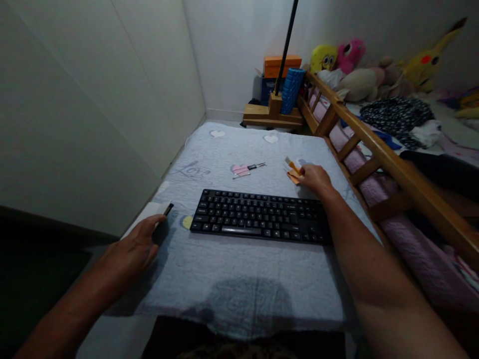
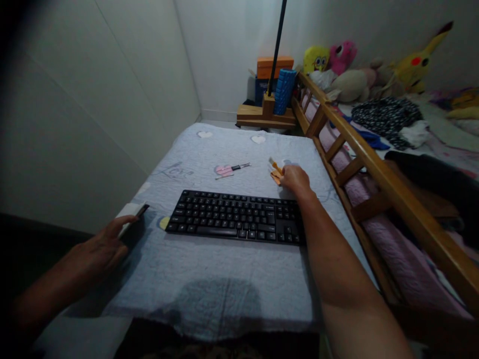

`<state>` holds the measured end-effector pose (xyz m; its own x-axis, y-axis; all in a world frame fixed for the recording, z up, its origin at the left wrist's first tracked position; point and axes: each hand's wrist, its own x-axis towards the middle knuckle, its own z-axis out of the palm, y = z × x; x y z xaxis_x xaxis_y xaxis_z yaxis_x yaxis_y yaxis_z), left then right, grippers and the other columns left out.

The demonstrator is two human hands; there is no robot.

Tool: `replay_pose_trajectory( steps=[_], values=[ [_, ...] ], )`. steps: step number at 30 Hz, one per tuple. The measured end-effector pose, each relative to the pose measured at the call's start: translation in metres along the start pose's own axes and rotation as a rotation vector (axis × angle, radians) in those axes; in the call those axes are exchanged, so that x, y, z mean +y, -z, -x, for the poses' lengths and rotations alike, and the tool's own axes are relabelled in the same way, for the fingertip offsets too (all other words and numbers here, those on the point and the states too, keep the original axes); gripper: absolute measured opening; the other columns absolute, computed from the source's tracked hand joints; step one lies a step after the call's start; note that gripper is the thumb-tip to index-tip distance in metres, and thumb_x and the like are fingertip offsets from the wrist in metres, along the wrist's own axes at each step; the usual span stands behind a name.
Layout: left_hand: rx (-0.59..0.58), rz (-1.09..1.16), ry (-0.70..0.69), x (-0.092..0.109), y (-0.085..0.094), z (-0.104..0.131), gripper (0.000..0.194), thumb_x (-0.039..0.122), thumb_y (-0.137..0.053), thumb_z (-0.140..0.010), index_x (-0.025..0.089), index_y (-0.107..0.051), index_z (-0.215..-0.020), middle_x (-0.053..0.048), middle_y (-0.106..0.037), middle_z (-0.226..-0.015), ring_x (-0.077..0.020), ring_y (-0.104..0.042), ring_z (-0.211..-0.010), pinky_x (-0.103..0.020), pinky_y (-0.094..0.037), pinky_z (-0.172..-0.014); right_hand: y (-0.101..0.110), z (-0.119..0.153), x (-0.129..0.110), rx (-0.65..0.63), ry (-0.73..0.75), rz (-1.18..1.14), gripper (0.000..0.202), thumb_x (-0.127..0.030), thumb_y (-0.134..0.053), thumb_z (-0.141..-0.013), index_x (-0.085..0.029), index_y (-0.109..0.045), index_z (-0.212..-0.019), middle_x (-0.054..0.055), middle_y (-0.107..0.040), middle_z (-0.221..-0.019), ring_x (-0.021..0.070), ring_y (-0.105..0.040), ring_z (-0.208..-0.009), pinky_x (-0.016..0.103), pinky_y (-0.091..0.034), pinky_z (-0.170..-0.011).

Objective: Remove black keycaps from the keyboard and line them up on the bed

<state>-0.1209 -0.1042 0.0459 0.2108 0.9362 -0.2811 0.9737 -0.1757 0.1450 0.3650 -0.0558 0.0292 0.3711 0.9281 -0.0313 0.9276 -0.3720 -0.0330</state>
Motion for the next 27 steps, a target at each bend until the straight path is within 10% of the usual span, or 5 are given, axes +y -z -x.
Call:
replay_pose_trajectory(
  steps=[7, 27],
  values=[
    [0.069, 0.017, -0.084, -0.01, -0.003, -0.001, 0.038, 0.026, -0.042, -0.08, 0.023, -0.053, -0.117, -0.009, -0.054, -0.14, -0.028, -0.061, -0.115, -0.033, -0.049, -0.087, 0.003, 0.006, 0.021, 0.136, -0.042, -0.148, 0.031, -0.023, -0.058, -0.079, -0.015, -0.071, -0.106, 0.012, -0.074, -0.098, 0.0227, -0.066, -0.088, 0.029, -0.045, -0.073],
    [-0.024, 0.041, 0.067, -0.012, 0.019, -0.003, 0.043, 0.033, -0.02, -0.096, 0.017, -0.037, -0.132, -0.012, -0.065, -0.108, -0.021, -0.065, -0.077, -0.028, -0.044, -0.068, -0.009, 0.026, 0.016, 0.327, 0.093, -0.414, 0.024, -0.02, -0.056, -0.077, -0.015, -0.071, -0.094, 0.011, -0.07, -0.098, 0.0204, -0.063, -0.08, 0.032, -0.049, -0.08]
  ],
)
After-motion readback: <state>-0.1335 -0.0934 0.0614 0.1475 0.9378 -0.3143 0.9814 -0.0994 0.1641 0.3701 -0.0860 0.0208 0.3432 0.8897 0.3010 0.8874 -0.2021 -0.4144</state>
